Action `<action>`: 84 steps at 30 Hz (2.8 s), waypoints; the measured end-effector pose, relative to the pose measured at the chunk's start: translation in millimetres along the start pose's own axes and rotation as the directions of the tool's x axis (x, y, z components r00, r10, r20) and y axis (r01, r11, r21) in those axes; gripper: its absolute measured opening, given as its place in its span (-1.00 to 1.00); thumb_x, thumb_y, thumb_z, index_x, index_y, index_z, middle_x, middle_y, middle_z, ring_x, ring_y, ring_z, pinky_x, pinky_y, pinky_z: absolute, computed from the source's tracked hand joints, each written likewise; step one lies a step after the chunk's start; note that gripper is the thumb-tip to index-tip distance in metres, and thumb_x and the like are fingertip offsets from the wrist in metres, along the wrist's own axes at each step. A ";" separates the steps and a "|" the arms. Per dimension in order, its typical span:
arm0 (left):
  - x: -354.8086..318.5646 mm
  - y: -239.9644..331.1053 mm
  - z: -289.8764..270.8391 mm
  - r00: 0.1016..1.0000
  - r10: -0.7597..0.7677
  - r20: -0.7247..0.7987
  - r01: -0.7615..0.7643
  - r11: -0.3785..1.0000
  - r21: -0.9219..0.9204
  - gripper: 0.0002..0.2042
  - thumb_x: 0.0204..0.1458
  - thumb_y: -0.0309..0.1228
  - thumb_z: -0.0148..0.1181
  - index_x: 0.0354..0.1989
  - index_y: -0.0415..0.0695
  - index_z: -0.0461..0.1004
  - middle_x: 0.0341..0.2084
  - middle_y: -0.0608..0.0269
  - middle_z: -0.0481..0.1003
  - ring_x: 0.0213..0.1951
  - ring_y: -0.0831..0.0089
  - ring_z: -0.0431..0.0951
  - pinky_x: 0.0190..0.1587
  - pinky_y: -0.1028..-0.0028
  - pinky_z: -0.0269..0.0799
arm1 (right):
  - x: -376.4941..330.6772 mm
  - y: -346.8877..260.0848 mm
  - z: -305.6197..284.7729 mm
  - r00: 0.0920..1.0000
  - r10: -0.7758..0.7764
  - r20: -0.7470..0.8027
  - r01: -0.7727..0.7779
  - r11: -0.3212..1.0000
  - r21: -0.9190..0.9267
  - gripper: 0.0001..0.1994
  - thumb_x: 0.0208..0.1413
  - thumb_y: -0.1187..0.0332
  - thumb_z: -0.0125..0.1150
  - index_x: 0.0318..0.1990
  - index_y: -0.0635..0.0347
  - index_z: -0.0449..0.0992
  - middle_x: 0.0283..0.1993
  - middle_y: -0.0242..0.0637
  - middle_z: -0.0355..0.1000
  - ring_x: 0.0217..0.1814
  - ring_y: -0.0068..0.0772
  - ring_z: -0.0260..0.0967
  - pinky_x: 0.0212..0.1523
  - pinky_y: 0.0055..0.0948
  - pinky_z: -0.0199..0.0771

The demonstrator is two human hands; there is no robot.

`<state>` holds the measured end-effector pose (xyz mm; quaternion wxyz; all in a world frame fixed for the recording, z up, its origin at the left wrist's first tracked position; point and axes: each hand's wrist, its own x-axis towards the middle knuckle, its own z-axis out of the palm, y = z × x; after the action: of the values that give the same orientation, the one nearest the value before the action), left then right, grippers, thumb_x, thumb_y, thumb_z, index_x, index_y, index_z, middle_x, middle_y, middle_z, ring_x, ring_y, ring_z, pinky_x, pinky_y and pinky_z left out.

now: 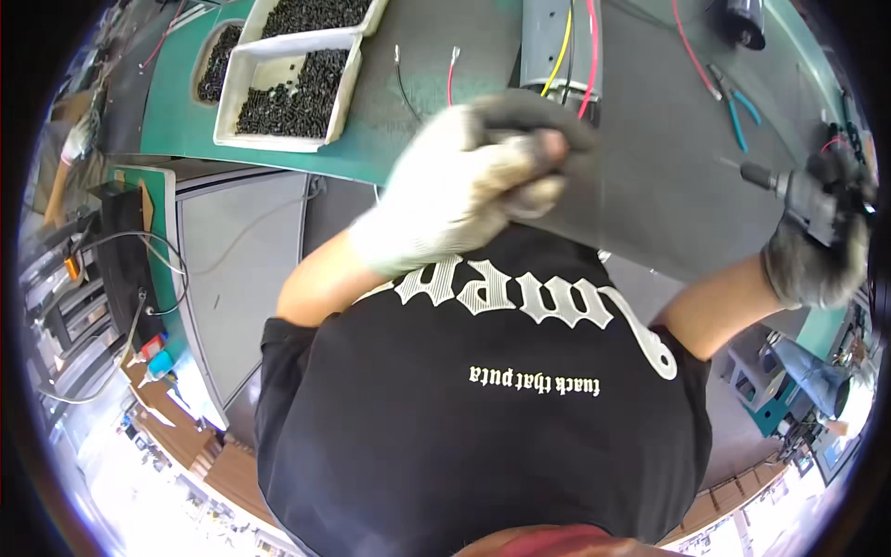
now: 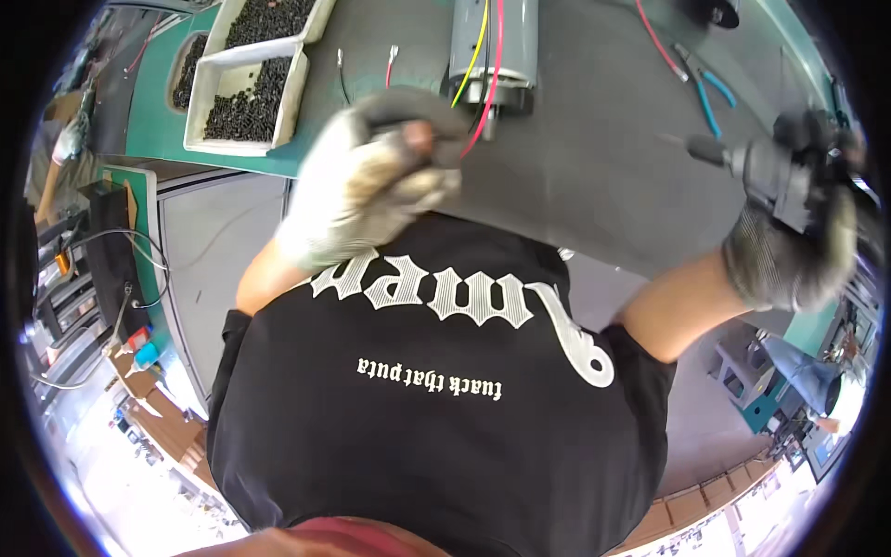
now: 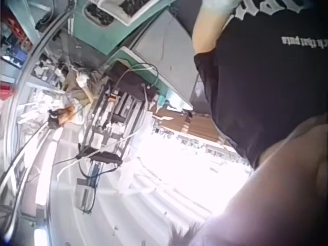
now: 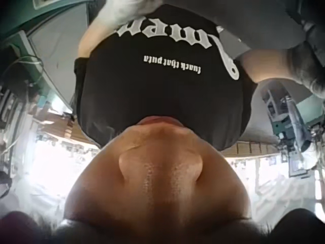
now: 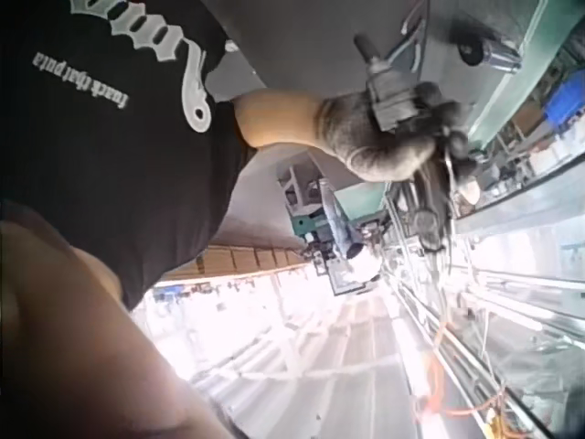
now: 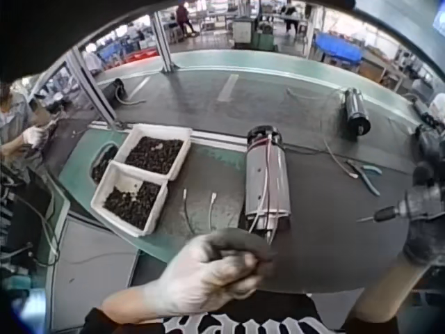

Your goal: Assembling small electric motors and attaching fan blades using an electric screwdriver and pliers.

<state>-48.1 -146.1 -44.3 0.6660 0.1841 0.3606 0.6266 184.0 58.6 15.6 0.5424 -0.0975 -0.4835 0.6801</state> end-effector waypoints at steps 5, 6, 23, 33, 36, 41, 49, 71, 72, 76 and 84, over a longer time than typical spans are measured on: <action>27.8 -28.5 -3.8 0.970 0.111 0.218 -0.025 0.931 -0.363 -0.83 0.22 -0.23 0.10 -0.10 0.04 0.46 -0.28 0.44 0.38 -0.57 0.75 0.08 -0.44 0.71 0.11 | -22.7 30.1 19.7 0.996 0.022 -0.091 -0.024 1.000 -0.014 -0.66 0.04 0.51 0.13 -0.02 0.48 0.38 -0.17 -0.02 0.46 -0.18 -0.14 0.48 -0.13 -0.22 0.54; 27.0 -30.2 -2.6 0.974 0.090 0.207 -0.006 0.927 -0.376 -0.83 0.23 -0.23 0.09 -0.11 0.02 0.46 -0.27 0.44 0.38 -0.57 0.76 0.09 -0.44 0.71 0.12 | -26.1 34.6 29.2 0.994 0.019 -0.105 -0.020 1.000 -0.015 -0.67 0.04 0.51 0.13 -0.02 0.48 0.38 -0.17 -0.02 0.46 -0.18 -0.14 0.48 -0.13 -0.22 0.54; 30.0 -49.7 19.1 0.997 0.024 0.073 0.005 0.928 -0.373 -0.82 0.26 -0.30 0.03 -0.12 -0.13 0.41 -0.35 0.42 0.38 -0.60 0.77 0.08 -0.44 0.66 0.14 | -53.0 60.0 44.1 0.981 -0.024 -0.194 0.018 0.999 -0.034 -0.69 0.07 0.49 0.13 -0.03 0.44 0.39 -0.15 -0.03 0.46 -0.15 -0.18 0.47 -0.13 -0.25 0.51; 26.8 -70.7 10.9 0.972 -0.233 0.006 0.231 0.959 -0.166 -0.78 0.28 -0.25 -0.01 -0.15 -0.14 0.41 -0.45 0.35 0.41 -0.66 0.70 0.10 -0.46 0.57 0.18 | -63.6 72.7 41.5 0.970 0.029 -0.242 -0.054 0.994 -0.096 -0.71 0.08 0.47 0.13 -0.04 0.41 0.39 -0.15 -0.03 0.46 -0.13 -0.20 0.46 -0.13 -0.26 0.50; 32.3 -72.8 11.5 0.954 -0.301 -0.001 0.298 0.946 -0.124 -0.72 0.27 -0.16 -0.02 -0.17 -0.15 0.40 -0.48 0.35 0.41 -0.66 0.69 0.11 -0.49 0.56 0.16 | -65.0 73.0 20.5 0.965 0.058 -0.254 -0.093 0.987 -0.129 -0.71 0.08 0.47 0.13 -0.04 0.40 0.39 -0.14 -0.04 0.45 -0.13 -0.20 0.46 -0.13 -0.27 0.50; 36.6 -66.5 10.9 0.915 -0.365 -0.169 0.302 0.900 -0.313 -0.77 0.28 -0.22 -0.03 -0.20 -0.13 0.43 -0.40 0.36 0.47 -0.54 0.60 0.34 -0.38 0.54 0.33 | -62.5 66.9 9.3 0.967 0.075 -0.243 -0.116 0.981 -0.158 -0.72 0.09 0.46 0.13 -0.05 0.39 0.40 -0.14 -0.04 0.45 -0.12 -0.21 0.46 -0.13 -0.28 0.49; 55.2 -84.2 -15.8 0.961 -0.062 -0.269 0.022 0.989 -0.149 -0.83 0.26 -0.44 -0.11 -0.20 -0.19 0.43 -0.26 0.22 0.43 -0.46 0.59 0.27 -0.30 0.55 0.31 | -55.4 88.3 20.1 0.964 0.029 -0.264 -0.076 0.983 -0.170 -0.73 0.10 0.46 0.13 -0.05 0.37 0.40 -0.13 -0.04 0.45 -0.11 -0.23 0.45 -0.13 -0.29 0.48; 57.3 -99.3 -37.6 0.943 -0.105 0.315 0.325 0.490 -0.809 -0.73 0.29 -0.24 -0.04 -0.09 -0.22 0.38 -0.38 0.30 0.40 -0.59 0.71 0.12 -0.41 0.65 0.16 | -44.7 116.1 39.0 0.962 0.006 -0.274 -0.084 0.958 -0.275 -0.76 0.13 0.43 0.14 -0.07 0.31 0.41 -0.11 -0.06 0.45 -0.07 -0.27 0.44 -0.13 -0.32 0.45; 56.2 -98.1 -34.1 0.954 -0.148 0.260 0.299 0.498 -0.814 -0.72 0.30 -0.25 -0.07 -0.05 -0.25 0.35 -0.44 0.36 0.32 -0.61 0.71 0.10 -0.43 0.66 0.15 | -45.5 117.2 43.4 0.962 0.004 -0.273 -0.084 0.956 -0.282 -0.77 0.13 0.43 0.14 -0.07 0.31 0.41 -0.11 -0.06 0.45 -0.07 -0.27 0.44 -0.13 -0.32 0.45; 54.7 -90.0 -24.2 0.962 -0.254 0.103 0.231 0.551 -0.802 -0.68 0.31 -0.26 -0.10 0.01 -0.29 0.30 -0.55 0.48 0.17 -0.64 0.73 0.07 -0.47 0.68 0.13 | -43.3 119.4 52.3 0.966 -0.002 -0.257 -0.077 0.952 -0.297 -0.77 0.13 0.42 0.14 -0.08 0.30 0.41 -0.11 -0.06 0.45 -0.06 -0.28 0.43 -0.13 -0.33 0.45; 56.4 -90.9 -25.6 0.973 -0.213 0.087 0.212 0.679 -0.703 -0.68 0.28 -0.22 -0.03 -0.04 -0.27 0.34 -0.52 0.48 0.20 -0.63 0.73 0.08 -0.45 0.67 0.13 | -40.0 124.4 53.3 0.972 -0.016 -0.233 -0.057 0.952 -0.301 -0.78 0.14 0.42 0.14 -0.08 0.28 0.42 -0.10 -0.06 0.44 -0.05 -0.30 0.43 -0.13 -0.34 0.44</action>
<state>-5.0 -110.3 -138.9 0.7531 -0.1289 0.1119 0.6354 84.6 2.9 -67.6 0.5665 -0.2645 -0.5149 0.5865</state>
